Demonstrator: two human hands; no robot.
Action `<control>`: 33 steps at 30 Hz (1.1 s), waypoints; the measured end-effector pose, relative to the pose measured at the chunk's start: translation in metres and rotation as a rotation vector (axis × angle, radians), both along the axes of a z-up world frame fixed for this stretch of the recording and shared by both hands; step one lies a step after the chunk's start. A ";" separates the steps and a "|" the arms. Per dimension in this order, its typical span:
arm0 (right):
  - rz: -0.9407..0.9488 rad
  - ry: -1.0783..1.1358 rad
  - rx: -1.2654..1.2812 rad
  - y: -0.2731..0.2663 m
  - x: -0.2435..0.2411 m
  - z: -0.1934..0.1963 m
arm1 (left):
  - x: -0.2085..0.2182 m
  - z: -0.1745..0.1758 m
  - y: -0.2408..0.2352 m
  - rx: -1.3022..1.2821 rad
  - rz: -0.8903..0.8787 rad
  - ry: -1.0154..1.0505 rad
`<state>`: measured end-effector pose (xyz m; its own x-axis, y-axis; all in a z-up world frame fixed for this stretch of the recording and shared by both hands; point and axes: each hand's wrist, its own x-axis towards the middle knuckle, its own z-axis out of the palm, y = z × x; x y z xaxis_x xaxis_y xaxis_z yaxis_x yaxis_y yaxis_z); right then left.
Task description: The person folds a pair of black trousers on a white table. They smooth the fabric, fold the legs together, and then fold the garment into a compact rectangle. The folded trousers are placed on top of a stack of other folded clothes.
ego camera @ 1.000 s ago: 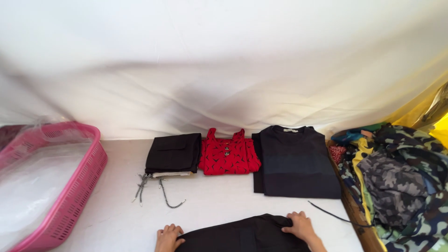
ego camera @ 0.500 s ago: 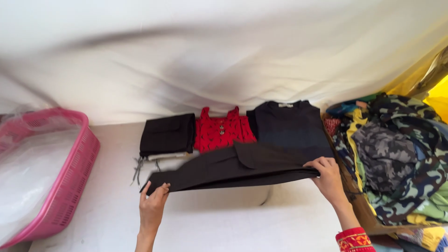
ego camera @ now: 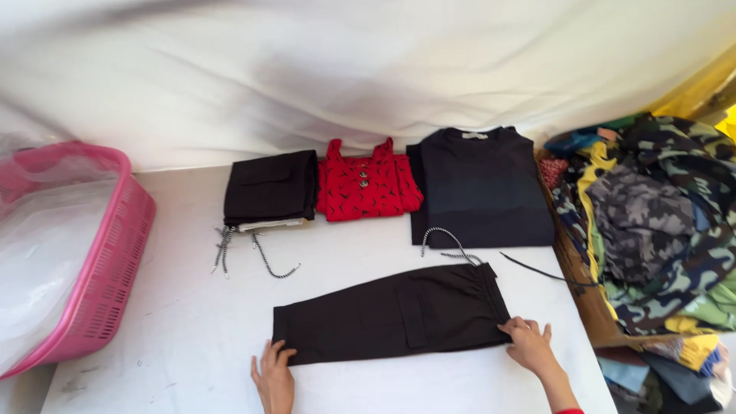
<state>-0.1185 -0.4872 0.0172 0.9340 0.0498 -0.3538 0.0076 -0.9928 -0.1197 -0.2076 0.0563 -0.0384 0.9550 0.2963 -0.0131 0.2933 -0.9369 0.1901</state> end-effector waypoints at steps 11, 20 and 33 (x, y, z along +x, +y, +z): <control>0.374 -0.526 0.375 0.206 0.012 -0.070 | 0.057 -0.012 -0.143 -0.190 -0.444 -0.182; 0.114 -0.441 0.041 0.078 0.047 -0.052 | 0.016 -0.013 -0.009 0.162 0.058 0.160; 0.003 -0.415 0.447 0.068 0.138 -0.042 | 0.094 -0.021 0.056 -0.354 0.219 -0.151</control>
<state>0.0195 -0.4188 -0.0243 0.9891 0.1120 0.0957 0.1453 -0.8471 -0.5111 -0.1136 0.1120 -0.0594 0.8691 0.4944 -0.0149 0.4219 -0.7252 0.5441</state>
